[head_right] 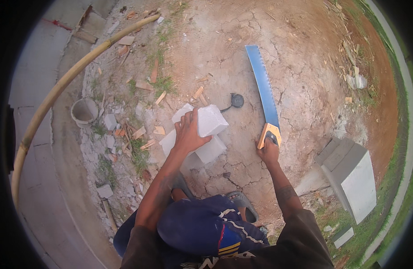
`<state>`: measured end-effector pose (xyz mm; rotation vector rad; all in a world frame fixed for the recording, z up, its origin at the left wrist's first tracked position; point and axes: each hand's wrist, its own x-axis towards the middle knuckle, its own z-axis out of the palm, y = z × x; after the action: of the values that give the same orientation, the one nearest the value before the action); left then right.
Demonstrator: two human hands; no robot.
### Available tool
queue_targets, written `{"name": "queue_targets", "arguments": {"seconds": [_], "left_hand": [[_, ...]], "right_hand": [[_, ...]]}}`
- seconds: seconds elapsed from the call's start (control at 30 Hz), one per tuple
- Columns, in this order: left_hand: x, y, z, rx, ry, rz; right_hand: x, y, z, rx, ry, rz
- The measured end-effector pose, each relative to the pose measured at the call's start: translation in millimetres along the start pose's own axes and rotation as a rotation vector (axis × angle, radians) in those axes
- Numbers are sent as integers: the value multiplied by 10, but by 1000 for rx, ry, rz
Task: The person measures a white rectangular tile with a tape measure, marks it, and uses a hand saw to cut it into smaller pieces. The person repeats the measuring and cutting process on the resulting pieces.
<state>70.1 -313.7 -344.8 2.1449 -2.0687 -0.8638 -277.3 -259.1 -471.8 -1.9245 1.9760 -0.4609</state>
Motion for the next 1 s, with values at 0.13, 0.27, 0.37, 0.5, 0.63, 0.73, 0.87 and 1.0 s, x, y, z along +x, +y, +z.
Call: {"name": "queue_targets", "arguments": {"seconds": [0.13, 0.27, 0.37, 0.5, 0.63, 0.73, 0.87, 1.0], "left_hand": [[-30, -20, 15, -40, 52, 57], [172, -165, 96, -351, 47, -120], [208, -72, 275, -262, 263, -82], [74, 101, 172, -241, 256, -11], [43, 172, 100, -122, 256, 17], [42, 163, 193, -106, 325, 21], [36, 222, 185, -98, 337, -33], [36, 235, 177, -90, 349, -51]], "right_hand": [[16, -171, -355, 105, 13, 119], [-281, -927, -1038, 234, -9, 187], [-571, -1417, -1417, 293, -83, 168], [-680, -1735, -1663, 361, -243, 87], [-725, -1834, -1624, 420, -298, -19], [-819, -1910, -1637, 548, -377, 105], [-871, -1914, -1610, 460, -395, 64], [-779, -1802, -1751, 557, -549, 144]]}}
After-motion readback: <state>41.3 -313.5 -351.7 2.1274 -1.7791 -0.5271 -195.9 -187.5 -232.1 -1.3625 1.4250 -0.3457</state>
